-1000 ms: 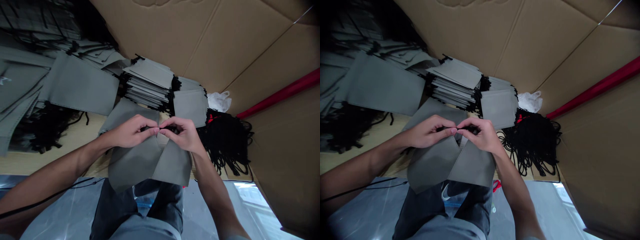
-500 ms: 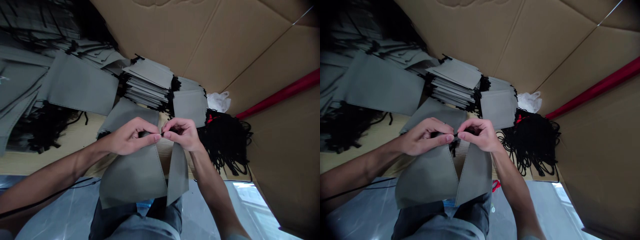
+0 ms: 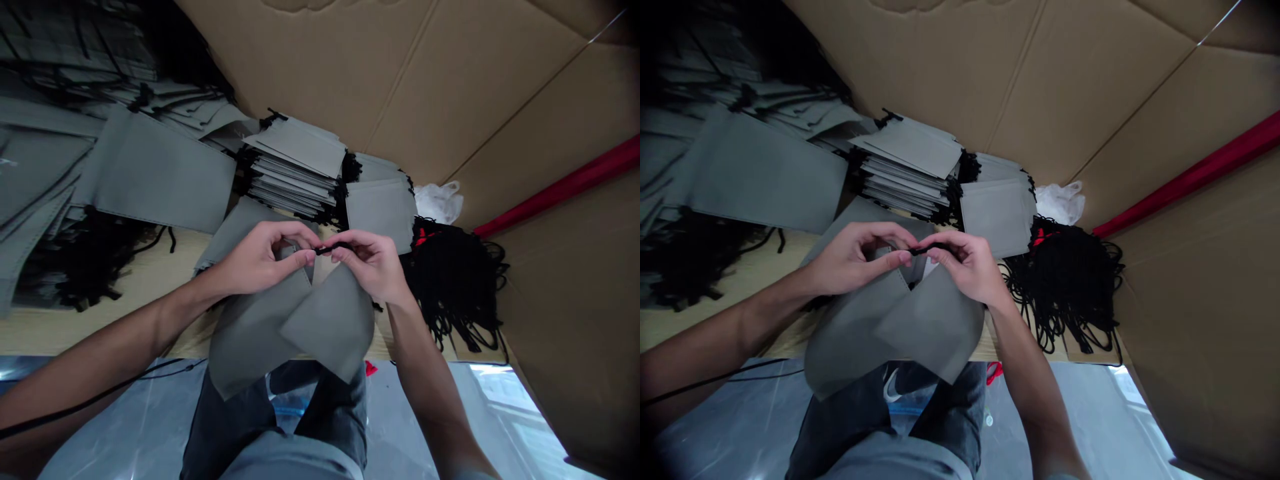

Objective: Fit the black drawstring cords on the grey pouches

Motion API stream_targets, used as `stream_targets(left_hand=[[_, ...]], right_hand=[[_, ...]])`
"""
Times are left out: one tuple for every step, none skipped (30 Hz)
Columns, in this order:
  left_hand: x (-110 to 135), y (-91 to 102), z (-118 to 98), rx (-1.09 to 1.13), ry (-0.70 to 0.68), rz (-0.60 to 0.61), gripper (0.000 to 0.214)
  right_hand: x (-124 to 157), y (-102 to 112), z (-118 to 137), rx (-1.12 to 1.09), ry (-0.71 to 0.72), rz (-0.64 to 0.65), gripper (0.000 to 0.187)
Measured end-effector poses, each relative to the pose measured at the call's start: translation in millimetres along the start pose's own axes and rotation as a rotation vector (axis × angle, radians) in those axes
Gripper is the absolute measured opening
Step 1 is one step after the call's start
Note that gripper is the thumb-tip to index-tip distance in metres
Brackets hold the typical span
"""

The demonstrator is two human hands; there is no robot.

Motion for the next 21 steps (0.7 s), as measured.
stream_targets(left_hand=[[-1,2.2,1,0.028,-0.010,-0.013,0.026],[-2,4.5,3,0.043,-0.018,-0.026,0.028],[-2,6.8,4,0.046,-0.024,-0.038,0.029],[-3,8.7,5,0.039,-0.028,-0.047,0.030],[-3,10.1,7,0.027,-0.029,-0.053,0.031],[-3,11.2,8,0.019,-0.027,-0.059,0.031],[-3,12.1,9,0.019,-0.021,-0.066,0.031],[-4,12.9,11,0.030,-0.015,-0.075,0.032],[-4,13.3,12,0.047,-0.011,-0.083,0.032],[-4,13.6,13,0.067,-0.010,-0.091,0.032],[-4,13.6,13,0.084,-0.011,-0.096,0.031],[-4,13.3,14,0.096,-0.010,-0.097,0.030],[-4,12.9,14,0.104,-0.003,-0.095,0.029],[-4,12.5,15,0.110,0.005,-0.094,0.028],[-4,12.0,16,0.114,0.016,-0.090,0.027],[-4,11.8,17,0.116,0.028,-0.087,0.027],[-4,11.7,18,0.114,0.036,-0.086,0.027],[-4,11.9,18,0.108,0.040,-0.086,0.027],[-4,12.3,18,0.100,0.040,-0.088,0.027],[-4,12.8,18,0.092,0.037,-0.090,0.027],[-4,13.2,17,0.086,0.033,-0.092,0.027]], right_hand=[[0,3,1,0.045,0.008,-0.022,0.018],[0,4,3,0.107,0.022,-0.037,0.020],[0,6,6,0.171,0.037,-0.046,0.021],[0,6,7,0.222,0.045,-0.054,0.024],[1,7,8,0.245,0.043,-0.061,0.026],[2,8,7,0.238,0.034,-0.071,0.028],[3,9,6,0.211,0.019,-0.083,0.030],[4,9,4,0.183,0.002,-0.088,0.030],[5,9,3,0.170,-0.007,-0.087,0.029],[6,8,3,0.180,-0.008,-0.081,0.027],[6,7,3,0.207,0.002,-0.074,0.026],[6,6,5,0.241,0.019,-0.071,0.024],[6,5,7,0.271,0.040,-0.070,0.022],[6,4,8,0.297,0.064,-0.074,0.020],[6,4,10,0.319,0.085,-0.081,0.019],[7,4,11,0.337,0.099,-0.089,0.018],[7,4,11,0.354,0.107,-0.097,0.020],[8,4,12,0.373,0.109,-0.106,0.023],[8,5,12,0.394,0.109,-0.113,0.025],[9,5,13,0.416,0.112,-0.118,0.027],[9,5,14,0.442,0.119,-0.118,0.027]])
Point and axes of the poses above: each hand's wrist, its own x-axis away from the middle knuckle, its own y-axis out of the back of the hand, z = x × y, the point moved 7 cm from there along -x, towards the middle knuckle, and after that the axes turned 12 degrees about z, right-handed, at the moved point
